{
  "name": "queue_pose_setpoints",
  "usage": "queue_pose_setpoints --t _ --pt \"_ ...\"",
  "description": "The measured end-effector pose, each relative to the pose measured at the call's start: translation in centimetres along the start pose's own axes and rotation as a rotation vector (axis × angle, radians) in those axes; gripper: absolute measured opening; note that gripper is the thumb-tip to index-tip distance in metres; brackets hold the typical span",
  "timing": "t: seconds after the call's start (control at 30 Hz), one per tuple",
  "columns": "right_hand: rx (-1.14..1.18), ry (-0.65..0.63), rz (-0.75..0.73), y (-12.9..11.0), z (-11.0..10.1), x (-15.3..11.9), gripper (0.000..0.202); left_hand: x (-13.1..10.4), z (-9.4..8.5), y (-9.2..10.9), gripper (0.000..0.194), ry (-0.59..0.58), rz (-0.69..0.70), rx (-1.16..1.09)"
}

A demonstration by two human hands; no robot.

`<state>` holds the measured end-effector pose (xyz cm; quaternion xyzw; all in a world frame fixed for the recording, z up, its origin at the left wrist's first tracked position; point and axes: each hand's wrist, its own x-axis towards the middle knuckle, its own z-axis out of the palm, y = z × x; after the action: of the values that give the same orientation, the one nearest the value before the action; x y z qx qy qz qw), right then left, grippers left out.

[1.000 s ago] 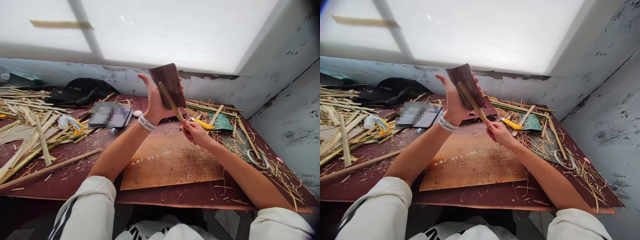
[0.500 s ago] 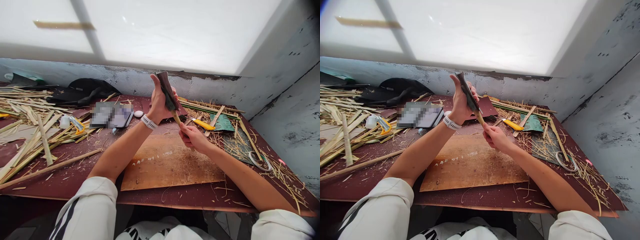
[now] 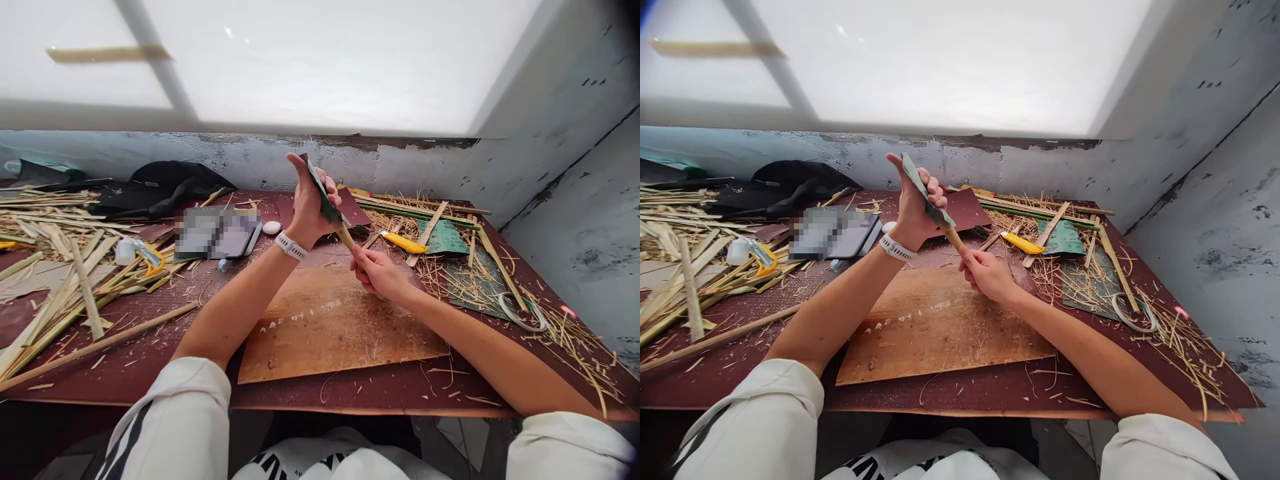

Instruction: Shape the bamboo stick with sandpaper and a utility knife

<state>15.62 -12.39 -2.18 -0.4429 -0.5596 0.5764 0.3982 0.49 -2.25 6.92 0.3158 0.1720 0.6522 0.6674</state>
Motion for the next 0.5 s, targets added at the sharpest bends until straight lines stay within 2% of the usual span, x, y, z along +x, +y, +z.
queue_pose_setpoints --t 0.13,0.23,0.37,0.5 --pt "-0.016 -0.021 -0.007 0.4 -0.5 -0.1 0.063 -0.2 0.0 1.4 0.073 0.021 0.013 0.051" --pt "-0.093 0.025 -0.075 0.8 -0.7 -0.2 0.061 -0.4 0.1 2.1 0.073 0.020 0.005 0.121" --pt "-0.130 0.024 -0.106 1.2 -0.5 -0.4 0.059 -0.3 -0.1 1.8 0.068 0.000 0.028 0.053" --pt "-0.092 -0.009 -0.098 1.3 -0.6 -0.4 0.059 0.2 -0.5 1.5 0.064 0.058 0.032 -0.037"
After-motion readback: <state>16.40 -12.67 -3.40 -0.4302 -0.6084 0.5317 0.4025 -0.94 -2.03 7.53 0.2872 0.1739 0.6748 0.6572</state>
